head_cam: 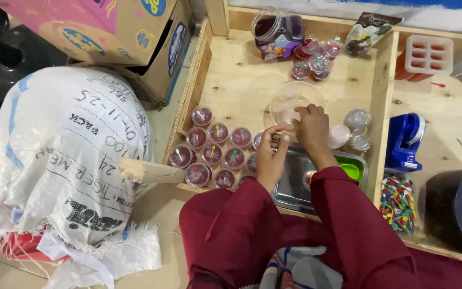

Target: The person fills small plastic cups with a dark liquid from a large container using a scoop and places them on a tray.

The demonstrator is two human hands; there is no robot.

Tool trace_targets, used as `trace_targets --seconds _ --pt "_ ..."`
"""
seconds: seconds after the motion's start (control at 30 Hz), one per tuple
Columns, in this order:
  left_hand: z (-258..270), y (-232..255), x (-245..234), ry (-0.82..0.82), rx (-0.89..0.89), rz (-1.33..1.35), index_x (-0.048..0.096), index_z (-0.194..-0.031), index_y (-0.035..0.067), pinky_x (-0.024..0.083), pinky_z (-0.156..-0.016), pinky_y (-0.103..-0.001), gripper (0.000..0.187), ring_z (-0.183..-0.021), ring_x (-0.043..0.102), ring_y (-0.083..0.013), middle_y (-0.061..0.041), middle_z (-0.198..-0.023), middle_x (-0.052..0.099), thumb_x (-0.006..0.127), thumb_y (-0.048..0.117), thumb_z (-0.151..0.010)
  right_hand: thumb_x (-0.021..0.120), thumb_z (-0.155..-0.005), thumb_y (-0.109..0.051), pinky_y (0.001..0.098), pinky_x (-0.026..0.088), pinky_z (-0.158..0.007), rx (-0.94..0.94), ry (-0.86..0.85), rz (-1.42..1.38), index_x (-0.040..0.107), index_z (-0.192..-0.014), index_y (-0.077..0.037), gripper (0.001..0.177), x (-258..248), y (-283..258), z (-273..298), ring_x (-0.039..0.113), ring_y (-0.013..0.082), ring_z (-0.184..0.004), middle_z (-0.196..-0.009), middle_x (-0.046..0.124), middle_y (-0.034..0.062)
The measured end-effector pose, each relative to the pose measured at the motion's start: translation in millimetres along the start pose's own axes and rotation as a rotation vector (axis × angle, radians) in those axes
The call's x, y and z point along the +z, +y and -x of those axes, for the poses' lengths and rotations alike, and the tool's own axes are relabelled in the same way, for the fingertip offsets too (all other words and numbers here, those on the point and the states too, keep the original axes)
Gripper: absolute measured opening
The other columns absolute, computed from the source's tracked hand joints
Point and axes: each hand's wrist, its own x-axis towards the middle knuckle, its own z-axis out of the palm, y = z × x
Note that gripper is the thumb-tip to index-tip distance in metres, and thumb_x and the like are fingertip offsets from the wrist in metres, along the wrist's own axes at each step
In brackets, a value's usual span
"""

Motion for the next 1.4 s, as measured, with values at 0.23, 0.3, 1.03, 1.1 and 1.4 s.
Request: trace_targets --seconds 0.23,0.3,1.03,1.1,1.4 --pt "-7.0 -4.7 -1.8 0.081 -0.045 0.101 0.065 -0.129 0.011 0.050 -0.062 -0.019 0.032 -0.076 0.062 -0.0071 -0.001 -0.093 0.068 0.068 0.017 -0.097 0.091 -0.073 -0.027 0.0400 0.053 -0.079 0.035 -0.014 0.013 0.073 -0.101 -0.018 0.034 -2.2 -14.0 -4.1 0.062 0.0268 -0.095 -0.094 0.064 0.0033" --pt "-6.9 -2.0 -1.3 0.092 -0.045 0.129 0.064 -0.129 0.010 0.051 -0.064 -0.018 0.033 -0.077 0.063 -0.0071 -0.001 -0.094 0.067 0.068 0.016 -0.097 0.092 -0.072 -0.025 0.0386 0.051 -0.078 0.073 -0.002 -0.064 0.071 -0.093 -0.020 0.030 0.3 -12.9 -4.4 0.063 0.0243 -0.091 -0.086 0.064 -0.0004" --pt "-8.2 -11.6 -1.4 0.112 -0.078 0.149 0.068 -0.125 0.013 0.051 -0.065 -0.018 0.035 -0.077 0.062 -0.0062 0.000 -0.093 0.066 0.070 0.012 -0.091 0.084 -0.081 -0.010 0.0375 0.060 -0.071 0.083 -0.034 -0.240 0.075 -0.102 -0.016 0.024 14.5 7.3 3.7 0.074 0.0280 -0.082 -0.086 0.066 0.0046" --pt "-8.0 -12.4 -0.9 0.112 -0.086 0.161 0.068 -0.125 0.013 0.051 -0.065 -0.019 0.034 -0.077 0.062 -0.0069 -0.001 -0.093 0.066 0.069 0.012 -0.091 0.083 -0.083 -0.011 0.0326 0.060 -0.073 0.014 -0.022 -0.109 0.076 -0.106 -0.020 0.026 13.0 7.0 5.2 0.072 0.0234 -0.084 -0.090 0.065 0.0017" --pt "-7.9 -6.5 -0.1 0.101 -0.085 0.184 0.068 -0.126 0.012 0.050 -0.066 -0.017 0.033 -0.078 0.061 -0.0042 0.001 -0.094 0.065 0.069 0.012 -0.092 0.087 -0.078 -0.011 0.0310 0.062 -0.072 -0.023 0.014 -0.083 0.074 -0.100 -0.019 0.027 11.9 5.2 6.1 0.072 0.0203 -0.083 -0.088 0.065 0.0002"
